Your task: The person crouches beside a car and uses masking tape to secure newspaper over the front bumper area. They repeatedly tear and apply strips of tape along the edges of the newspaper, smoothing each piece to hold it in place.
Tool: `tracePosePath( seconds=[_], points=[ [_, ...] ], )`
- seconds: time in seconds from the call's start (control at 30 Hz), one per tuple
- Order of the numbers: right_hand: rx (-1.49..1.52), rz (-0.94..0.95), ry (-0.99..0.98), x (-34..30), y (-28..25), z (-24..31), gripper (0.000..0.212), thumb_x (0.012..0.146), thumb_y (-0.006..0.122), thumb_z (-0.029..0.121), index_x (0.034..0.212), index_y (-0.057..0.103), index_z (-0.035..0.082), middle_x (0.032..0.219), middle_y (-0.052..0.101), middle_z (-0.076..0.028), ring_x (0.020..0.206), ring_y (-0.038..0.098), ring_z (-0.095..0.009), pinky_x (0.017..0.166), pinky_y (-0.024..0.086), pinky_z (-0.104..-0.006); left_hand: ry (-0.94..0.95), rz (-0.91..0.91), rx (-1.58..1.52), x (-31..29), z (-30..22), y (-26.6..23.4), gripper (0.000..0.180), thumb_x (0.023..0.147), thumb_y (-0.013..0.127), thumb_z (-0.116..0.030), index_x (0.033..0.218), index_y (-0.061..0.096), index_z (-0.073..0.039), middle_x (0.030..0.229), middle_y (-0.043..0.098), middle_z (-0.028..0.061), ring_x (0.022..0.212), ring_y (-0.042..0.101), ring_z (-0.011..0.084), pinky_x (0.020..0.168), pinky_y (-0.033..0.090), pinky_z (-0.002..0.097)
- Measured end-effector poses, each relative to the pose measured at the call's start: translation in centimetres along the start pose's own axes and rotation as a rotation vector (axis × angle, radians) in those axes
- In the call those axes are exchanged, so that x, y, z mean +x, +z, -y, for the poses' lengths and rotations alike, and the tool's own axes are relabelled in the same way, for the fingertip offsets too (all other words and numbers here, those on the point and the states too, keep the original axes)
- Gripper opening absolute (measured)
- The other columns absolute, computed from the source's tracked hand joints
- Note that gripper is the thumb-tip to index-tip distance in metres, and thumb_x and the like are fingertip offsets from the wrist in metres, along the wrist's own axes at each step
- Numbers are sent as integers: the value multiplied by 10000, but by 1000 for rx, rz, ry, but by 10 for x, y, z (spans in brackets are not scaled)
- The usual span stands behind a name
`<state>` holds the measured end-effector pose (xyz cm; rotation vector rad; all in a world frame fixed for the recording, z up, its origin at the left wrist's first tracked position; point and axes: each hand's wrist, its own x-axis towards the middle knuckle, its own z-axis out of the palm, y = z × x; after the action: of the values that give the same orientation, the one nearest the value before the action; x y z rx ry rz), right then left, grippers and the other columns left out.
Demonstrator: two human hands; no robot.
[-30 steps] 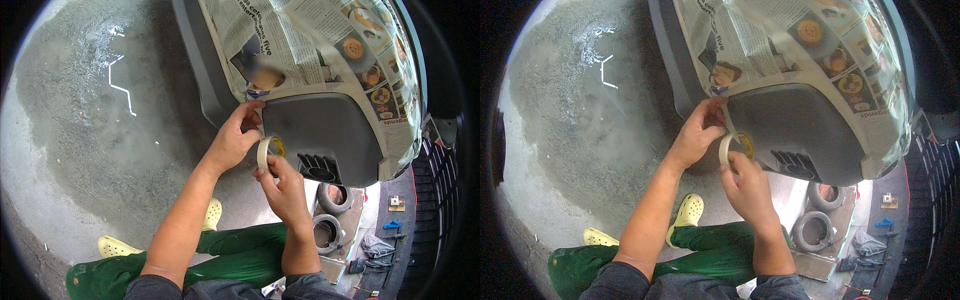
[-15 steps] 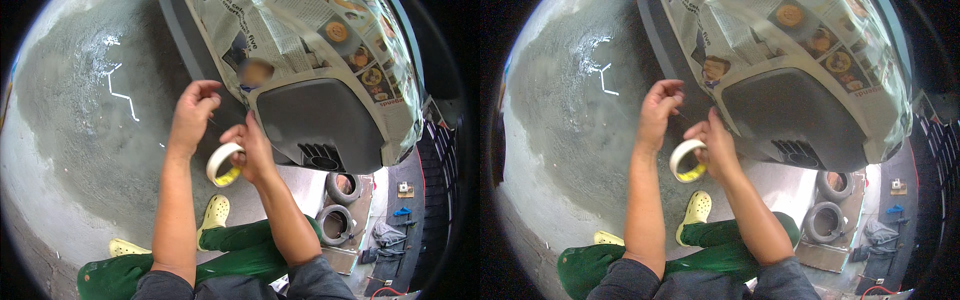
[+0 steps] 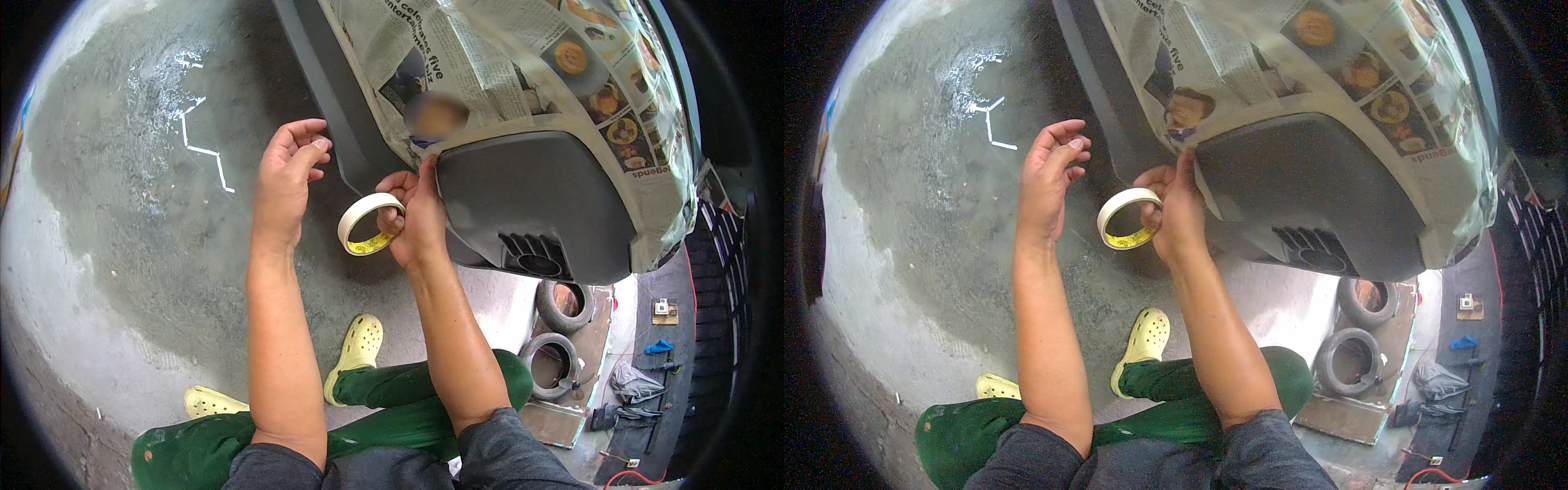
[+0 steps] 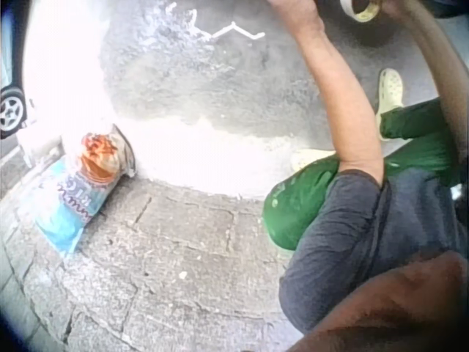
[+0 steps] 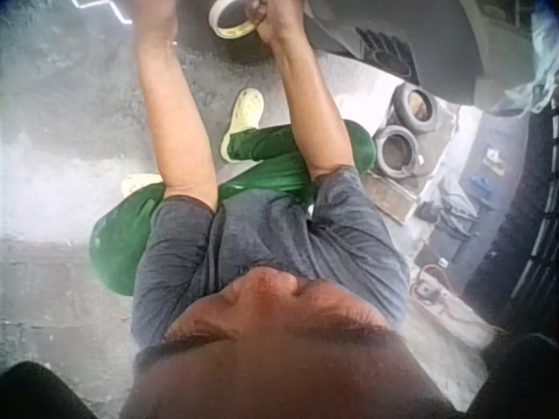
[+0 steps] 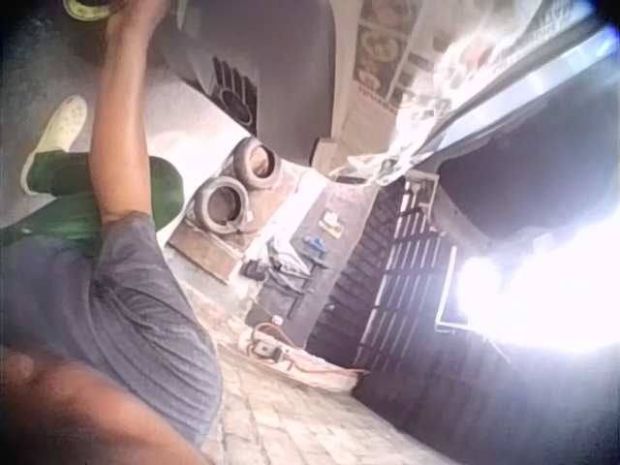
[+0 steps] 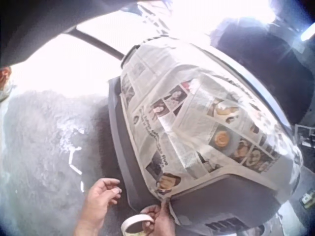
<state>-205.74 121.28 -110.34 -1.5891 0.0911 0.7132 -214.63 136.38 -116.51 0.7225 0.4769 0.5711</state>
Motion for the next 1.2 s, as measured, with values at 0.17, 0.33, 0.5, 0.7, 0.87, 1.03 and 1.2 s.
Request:
tracePosePath(
  seconds=[0.17, 0.33, 0.5, 0.7, 0.87, 1.03, 1.2],
  points=[
    [-71, -47, 15, -3, 1, 8, 773, 1059, 344, 758, 868, 610, 57, 635, 536, -22, 462, 393, -74, 428, 250, -232, -15, 22, 29, 2, 5, 0, 283, 1008, 650, -195, 1261, 680, -73, 1083, 684, -20, 969, 620, 81, 837, 471, 270],
    [-97, -10, 24, 1, -1, 12, 785, 1033, 349, 795, 859, 615, 77, 695, 595, -25, 486, 435, -77, 422, 264, -212, -30, 24, 34, 3, 12, 4, 290, 1004, 644, -190, 1263, 678, -64, 1082, 680, -14, 970, 619, 85, 839, 471, 272],
    [9, 87, -1, 3, -2, 6, 776, 1034, 354, 792, 860, 605, 78, 686, 579, -24, 485, 426, -75, 423, 260, -215, -25, 24, 69, 1, 12, 8, 293, 1001, 643, -192, 1262, 680, -63, 1080, 679, -10, 971, 623, 93, 837, 473, 272],
    [-15, 20, 31, 4, -15, 1, 737, 1059, 371, 745, 891, 607, 68, 649, 540, -9, 466, 395, -75, 440, 256, -227, -46, 63, 64, 2, 11, 6, 309, 997, 654, -207, 1267, 681, -60, 1082, 681, -6, 972, 621, 100, 836, 477, 272],
    [-571, -38, 75, -41, -17, 25, 474, 1137, 473, 445, 1094, 670, 16, 849, 644, -33, 661, 550, -78, 562, 372, -232, -160, 209, 164, -4, 8, 5, 266, 989, 661, -206, 1192, 701, -38, 1010, 687, 5, 917, 626, 96, 788, 509, 273],
    [-773, 65, -334, -105, -28, 36, 308, 995, 674, 72, 1285, 657, -29, 1005, 702, -61, 893, 667, -145, 822, 534, -289, -270, 504, 172, -12, 3, 9, 173, 949, 728, -172, 1040, 691, -30, 928, 694, 19, 836, 649, 108, 750, 543, 278],
    [-1072, -20, -527, -124, -23, 54, 343, 925, 765, 52, 1252, 682, -11, 1147, 737, -170, 1013, 742, -246, 972, 550, -375, -158, 695, 57, -30, -9, 39, 168, 940, 771, -66, 1076, 687, -14, 1010, 720, 20, 956, 672, 95, 875, 543, 265]
  ],
)
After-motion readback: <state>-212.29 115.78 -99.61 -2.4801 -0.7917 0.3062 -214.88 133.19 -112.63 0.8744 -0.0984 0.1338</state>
